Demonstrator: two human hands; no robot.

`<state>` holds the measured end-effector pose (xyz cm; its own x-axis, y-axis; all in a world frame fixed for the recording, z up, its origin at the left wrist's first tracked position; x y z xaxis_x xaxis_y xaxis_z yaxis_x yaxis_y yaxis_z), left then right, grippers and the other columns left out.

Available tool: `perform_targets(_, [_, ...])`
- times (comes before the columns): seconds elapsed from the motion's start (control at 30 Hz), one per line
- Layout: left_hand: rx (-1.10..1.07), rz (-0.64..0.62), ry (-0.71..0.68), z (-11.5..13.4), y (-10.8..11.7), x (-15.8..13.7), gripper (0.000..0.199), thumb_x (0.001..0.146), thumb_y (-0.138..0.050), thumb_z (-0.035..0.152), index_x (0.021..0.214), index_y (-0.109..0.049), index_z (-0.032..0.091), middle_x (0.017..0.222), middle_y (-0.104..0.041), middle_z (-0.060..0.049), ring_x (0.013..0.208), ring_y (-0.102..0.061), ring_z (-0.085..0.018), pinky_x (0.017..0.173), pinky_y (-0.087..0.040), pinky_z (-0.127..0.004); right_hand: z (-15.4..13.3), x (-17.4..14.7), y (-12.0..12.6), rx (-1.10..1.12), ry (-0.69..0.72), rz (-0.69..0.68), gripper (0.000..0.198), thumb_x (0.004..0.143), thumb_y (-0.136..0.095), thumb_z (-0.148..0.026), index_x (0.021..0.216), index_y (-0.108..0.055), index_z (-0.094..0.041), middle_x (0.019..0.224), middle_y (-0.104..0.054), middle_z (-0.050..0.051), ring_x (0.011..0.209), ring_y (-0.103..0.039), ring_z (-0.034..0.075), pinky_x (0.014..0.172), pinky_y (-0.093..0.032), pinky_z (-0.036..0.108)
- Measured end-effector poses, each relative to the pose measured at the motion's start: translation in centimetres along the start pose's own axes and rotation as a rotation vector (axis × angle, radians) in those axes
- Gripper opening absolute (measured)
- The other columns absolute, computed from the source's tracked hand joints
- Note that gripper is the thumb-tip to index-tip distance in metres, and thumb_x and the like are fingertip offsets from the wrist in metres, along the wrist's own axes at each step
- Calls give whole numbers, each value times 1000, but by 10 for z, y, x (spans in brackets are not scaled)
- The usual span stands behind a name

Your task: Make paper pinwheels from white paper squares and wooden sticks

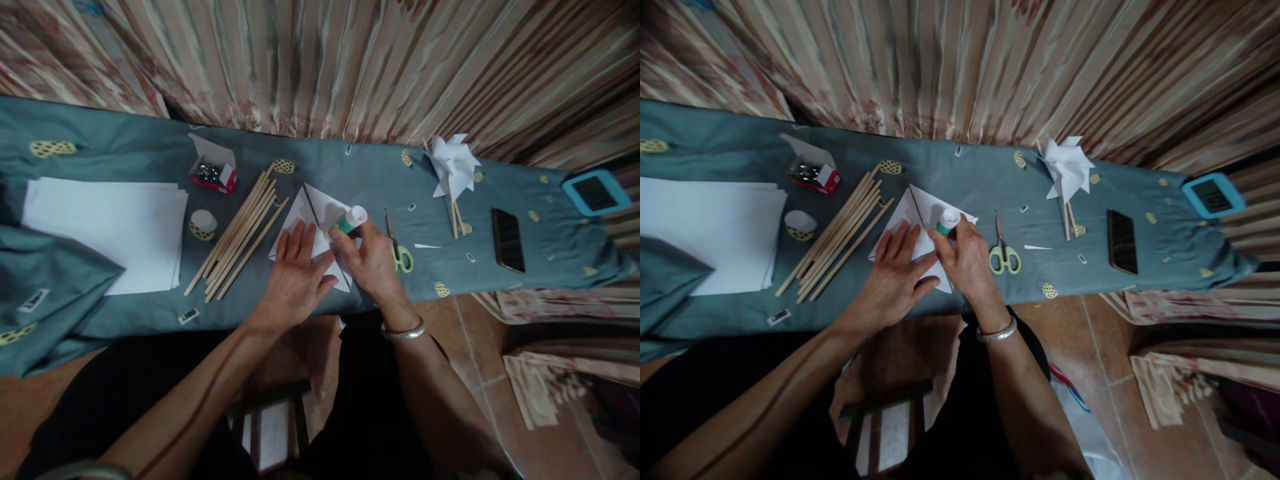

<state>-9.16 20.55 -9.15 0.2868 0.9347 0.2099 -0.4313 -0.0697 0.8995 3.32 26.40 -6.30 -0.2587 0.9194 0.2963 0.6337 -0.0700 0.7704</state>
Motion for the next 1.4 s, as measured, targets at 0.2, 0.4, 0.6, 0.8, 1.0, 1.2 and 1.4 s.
perform_targets(0.2, [-1,0,-1,0,0,0,43,83,-64,38,123,-60,23,150,-38,-15,141,-26,-42,111,-26,-61,1,2,-3,1,-5,17,18,88,-58,-37,96,-57,-21,86,-69,6,81,-66,22,74,-52,36])
perform_targets(0.4, [-7,3,-2,-1,-1,0,42,83,-64,38,121,-62,21,149,-38,-18,141,-26,-43,111,-25,-61,2,4,-6,27,-29,12,20,88,-57,-39,94,-57,-20,83,-69,6,78,-65,22,74,-51,38])
perform_targets(0.6, [-13,9,-6,0,0,0,42,83,-64,38,121,-62,20,149,-39,-18,141,-26,-42,111,-25,-61,2,6,-8,56,-23,6,21,88,-56,-42,91,-57,-20,81,-68,5,74,-64,21,71,-50,36])
perform_targets(0.8, [-21,6,-3,1,1,0,38,84,-63,37,118,-64,19,149,-38,-19,141,-25,-43,111,-25,-62,-1,6,-9,73,-12,-21,20,88,-57,-39,93,-56,-20,83,-68,5,76,-64,21,72,-49,35])
perform_targets(1.0, [-17,6,-2,1,0,0,37,83,-64,36,116,-64,19,150,-38,-17,141,-26,-42,110,-26,-63,-4,6,-9,61,-2,-39,23,89,-55,-42,93,-56,-19,83,-68,6,78,-63,21,72,-48,34])
perform_targets(1.2, [-25,-3,1,1,2,1,35,84,-63,35,114,-65,18,148,-40,-18,141,-26,-42,110,-26,-63,-5,5,-8,56,-15,-70,25,89,-55,-43,91,-57,-19,81,-66,6,76,-62,21,72,-48,34])
perform_targets(1.4, [-30,-7,-5,1,1,1,39,83,-64,35,118,-63,18,148,-39,-19,141,-25,-43,110,-26,-65,-6,4,-7,67,-3,-96,22,89,-56,-41,92,-57,-20,81,-66,5,76,-62,19,72,-48,33])
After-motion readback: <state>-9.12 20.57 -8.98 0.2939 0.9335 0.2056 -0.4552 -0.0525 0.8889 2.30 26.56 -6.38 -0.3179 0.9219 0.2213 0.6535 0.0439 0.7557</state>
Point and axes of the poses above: each hand's wrist, its own x-axis towards the middle knuckle, its own y-axis out of the back of the hand, z = x × y, the point moved 4 cm from there along x, towards the middle knuckle
